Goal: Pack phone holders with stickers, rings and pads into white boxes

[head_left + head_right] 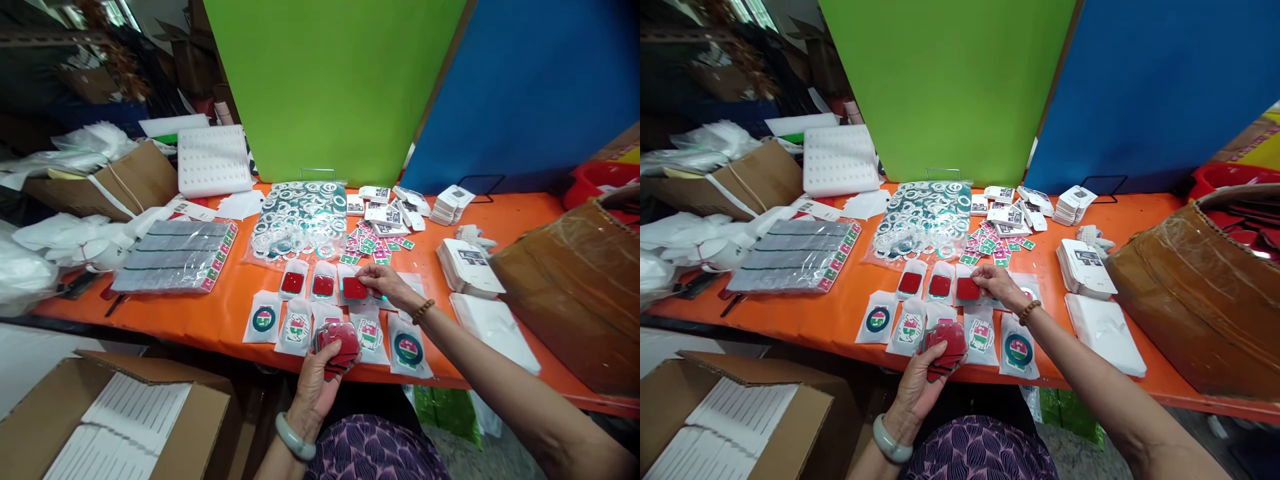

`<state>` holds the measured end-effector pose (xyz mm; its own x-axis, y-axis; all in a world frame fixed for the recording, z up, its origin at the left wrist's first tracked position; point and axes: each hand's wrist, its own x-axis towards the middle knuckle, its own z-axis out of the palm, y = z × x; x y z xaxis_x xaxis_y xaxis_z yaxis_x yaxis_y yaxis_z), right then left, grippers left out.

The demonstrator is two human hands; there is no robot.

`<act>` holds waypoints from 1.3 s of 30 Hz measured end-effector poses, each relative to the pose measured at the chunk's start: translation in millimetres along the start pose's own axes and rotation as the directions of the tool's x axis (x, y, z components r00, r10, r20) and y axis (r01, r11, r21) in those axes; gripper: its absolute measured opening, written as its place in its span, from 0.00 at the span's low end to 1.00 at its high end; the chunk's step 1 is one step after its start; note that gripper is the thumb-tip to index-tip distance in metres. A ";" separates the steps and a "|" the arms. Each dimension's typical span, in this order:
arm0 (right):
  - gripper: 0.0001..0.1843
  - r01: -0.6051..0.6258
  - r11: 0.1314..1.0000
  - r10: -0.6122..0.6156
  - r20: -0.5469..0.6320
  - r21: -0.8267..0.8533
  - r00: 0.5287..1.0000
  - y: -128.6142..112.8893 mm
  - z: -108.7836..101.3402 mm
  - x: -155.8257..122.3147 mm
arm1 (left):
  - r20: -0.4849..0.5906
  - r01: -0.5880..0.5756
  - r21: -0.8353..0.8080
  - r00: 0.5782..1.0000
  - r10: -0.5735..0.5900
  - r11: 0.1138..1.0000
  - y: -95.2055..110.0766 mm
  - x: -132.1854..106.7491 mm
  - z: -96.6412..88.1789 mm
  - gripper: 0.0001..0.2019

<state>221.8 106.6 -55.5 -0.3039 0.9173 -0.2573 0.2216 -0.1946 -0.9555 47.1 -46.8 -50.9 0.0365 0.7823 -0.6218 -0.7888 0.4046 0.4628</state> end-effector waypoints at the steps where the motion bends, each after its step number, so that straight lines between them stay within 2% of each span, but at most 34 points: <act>1: 0.13 0.007 1.000 -0.007 -0.009 -0.023 1.000 1.4 1.6 3.8 | 0.007 0.002 0.002 1.000 -0.002 1.000 -0.8 -0.4 1.0 0.18; 4: 0.08 0.033 0.994 -0.039 -0.057 -0.103 0.998 6.8 8.5 12.3 | 0.024 -0.004 0.001 1.000 0.004 1.000 -1.5 -1.4 3.4 0.19; 8: 0.03 0.078 0.964 -0.125 -0.176 -0.253 0.976 13.1 11.4 16.0 | 0.042 0.010 0.007 0.999 -0.010 1.000 0.9 -1.8 4.1 0.18; 10: 0.02 0.098 0.945 -0.179 -0.241 -0.313 0.954 11.9 9.8 12.0 | 0.042 0.012 0.000 0.999 -0.012 1.000 2.8 -1.1 4.0 0.18; 12: 0.05 0.121 0.928 -0.224 -0.267 -0.353 0.937 6.5 8.8 2.1 | 0.045 0.008 -0.005 0.999 -0.007 1.000 4.5 0.5 4.3 0.18; 14: 0.09 0.142 0.931 -0.203 -0.152 -0.337 0.967 -1.3 10.9 -13.7 | 0.054 0.008 0.006 0.999 -0.008 1.000 5.7 2.5 5.3 0.17; 16: 0.12 0.119 0.963 -0.101 0.089 -0.241 0.991 -8.4 16.5 -32.5 | 0.071 0.008 0.020 0.997 -0.010 1.000 5.9 4.1 7.5 0.16; 18: 0.15 0.018 0.995 0.011 0.279 -0.099 0.960 -11.5 23.5 -49.5 | 0.095 0.004 0.026 0.995 -0.007 1.000 5.0 4.9 10.9 0.15; 20: 0.17 -0.104 0.994 0.085 0.307 0.043 0.948 -9.7 27.0 -59.6 | 0.112 0.000 0.035 0.994 -0.003 0.999 3.0 4.9 14.3 0.15; 23: 0.19 -0.205 0.960 0.165 0.206 0.193 0.965 -1.9 16.3 -58.3 | 0.121 0.024 0.064 0.992 -0.032 0.998 -1.7 3.9 17.0 0.17; 26: 0.20 -0.174 0.963 0.159 0.085 0.208 0.984 4.7 -10.9 -45.0 | 0.100 0.052 0.072 0.993 -0.060 0.996 -6.3 2.7 16.4 0.19; 29: 0.19 -0.072 0.996 0.076 -0.057 0.059 0.995 8.6 -36.0 -32.5 | 0.096 0.079 0.063 0.992 -0.085 0.995 -8.4 0.5 16.5 0.20; 31: 0.17 -0.037 0.997 0.027 -0.135 -0.069 0.990 11.5 -45.0 -27.0 | 0.118 0.124 0.046 0.985 -0.129 0.991 -8.0 -1.5 18.6 0.19; 35: 0.12 -0.025 0.979 -0.023 -0.233 -0.201 0.972 20.1 -49.3 -19.5 | 0.136 0.185 0.050 0.972 -0.190 0.981 -7.3 -4.3 25.6 0.19; 39: 0.08 -0.009 0.950 -0.093 -0.310 -0.312 0.946 24.4 -51.5 -16.5 | 0.119 0.147 0.095 0.980 -0.158 0.985 -9.8 -2.3 31.4 0.21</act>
<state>280.0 104.6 -67.1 -0.0210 0.9937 -0.1099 0.5024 -0.0846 -0.8605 74.1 -37.7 -34.2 0.2330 0.7593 -0.6077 -0.7129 0.5584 0.4243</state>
